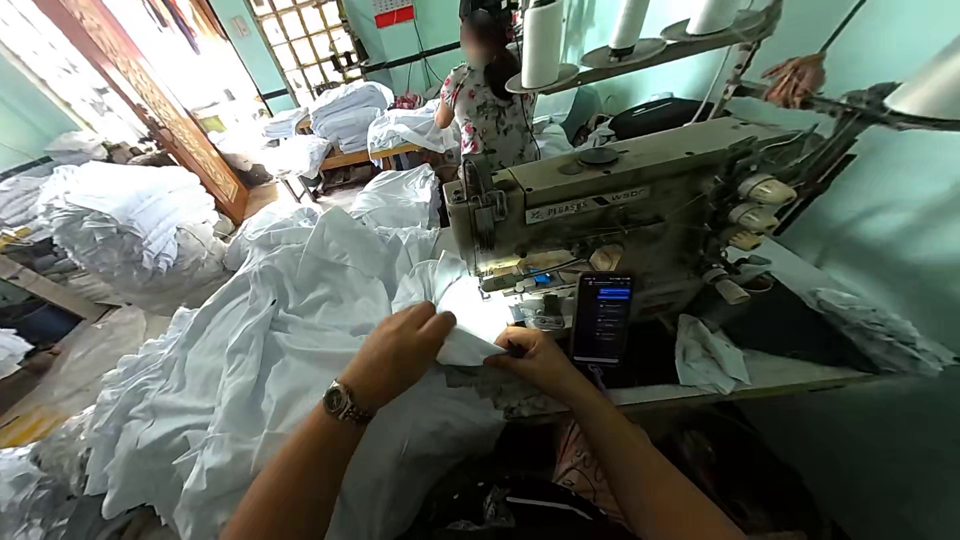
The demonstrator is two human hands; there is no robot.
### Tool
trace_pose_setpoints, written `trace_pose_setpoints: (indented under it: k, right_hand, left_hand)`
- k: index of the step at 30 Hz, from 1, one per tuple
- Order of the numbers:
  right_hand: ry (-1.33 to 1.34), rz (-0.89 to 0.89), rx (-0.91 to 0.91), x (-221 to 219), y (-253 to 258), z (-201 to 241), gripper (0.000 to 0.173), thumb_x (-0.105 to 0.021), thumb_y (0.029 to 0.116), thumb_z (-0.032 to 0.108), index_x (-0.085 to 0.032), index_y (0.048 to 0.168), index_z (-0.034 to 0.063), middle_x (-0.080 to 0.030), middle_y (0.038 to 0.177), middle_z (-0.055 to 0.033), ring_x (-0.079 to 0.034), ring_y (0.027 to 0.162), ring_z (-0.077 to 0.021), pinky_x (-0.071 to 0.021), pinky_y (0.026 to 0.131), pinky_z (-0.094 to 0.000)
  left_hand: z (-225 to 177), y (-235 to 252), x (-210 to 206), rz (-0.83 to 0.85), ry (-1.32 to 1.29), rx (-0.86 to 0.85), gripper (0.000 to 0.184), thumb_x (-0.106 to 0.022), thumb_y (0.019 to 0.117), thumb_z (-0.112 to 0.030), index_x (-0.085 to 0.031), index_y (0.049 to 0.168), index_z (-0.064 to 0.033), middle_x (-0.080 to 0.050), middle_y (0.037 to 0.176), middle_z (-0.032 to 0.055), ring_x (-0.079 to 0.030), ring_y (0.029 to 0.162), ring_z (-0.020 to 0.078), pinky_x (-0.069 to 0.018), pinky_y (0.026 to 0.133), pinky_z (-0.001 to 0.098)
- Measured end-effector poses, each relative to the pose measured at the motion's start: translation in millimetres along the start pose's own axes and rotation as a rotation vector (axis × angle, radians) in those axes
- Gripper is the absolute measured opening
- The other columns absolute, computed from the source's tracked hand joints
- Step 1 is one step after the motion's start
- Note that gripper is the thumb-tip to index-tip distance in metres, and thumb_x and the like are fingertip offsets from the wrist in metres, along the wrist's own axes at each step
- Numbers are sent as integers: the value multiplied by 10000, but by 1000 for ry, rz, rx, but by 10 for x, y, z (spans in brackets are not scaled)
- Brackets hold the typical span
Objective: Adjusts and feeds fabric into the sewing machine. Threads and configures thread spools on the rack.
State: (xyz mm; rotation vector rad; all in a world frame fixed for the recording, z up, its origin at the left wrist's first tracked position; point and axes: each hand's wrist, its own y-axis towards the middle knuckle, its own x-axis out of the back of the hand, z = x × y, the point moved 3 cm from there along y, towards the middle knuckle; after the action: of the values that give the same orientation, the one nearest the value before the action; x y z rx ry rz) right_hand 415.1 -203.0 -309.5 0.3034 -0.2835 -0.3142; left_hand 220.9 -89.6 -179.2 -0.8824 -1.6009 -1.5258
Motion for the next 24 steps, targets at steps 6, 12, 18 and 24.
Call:
trace_pose_setpoints:
  k: [6, 12, 18, 24]
  right_hand:
    - [-31, 4, 39, 4, 15, 21, 240, -821, 861, 284, -754, 894, 56, -682, 869, 13, -589, 751, 14, -501, 689, -158]
    - [-27, 24, 10, 14, 24, 13, 186, -799, 876, 254, -775, 922, 75, -689, 885, 19, -612, 797, 3, -518, 734, -174]
    - [-66, -16, 57, 17, 40, -10, 191, -790, 887, 263, -766, 909, 75, -687, 874, 8, -611, 789, -11, -519, 733, -187]
    - [-110, -10, 143, 17, -36, -92, 168, -656, 897, 61, -793, 994, 79, -733, 979, -28, -664, 904, -56, -562, 805, -228]
  left_hand:
    - [378, 75, -116, 137, 164, 41, 138, -649, 945, -37, -727, 1057, -16, -659, 1055, 170, -656, 1032, 346, -548, 927, 509]
    - [-148, 99, 4, 152, 47, -134, 116, -639, 959, -192, -661, 986, -82, -673, 844, 75, -681, 845, 255, -524, 877, 468]
    - [55, 52, 160, 320, 90, 195, 138, -611, 1006, -167, -687, 1046, -59, -698, 823, 119, -703, 798, 318, -558, 810, 546]
    - [-838, -259, -355, 551, -628, -144, 203, -664, 989, -129, -665, 1166, -30, -718, 997, 125, -714, 903, 247, -590, 840, 427]
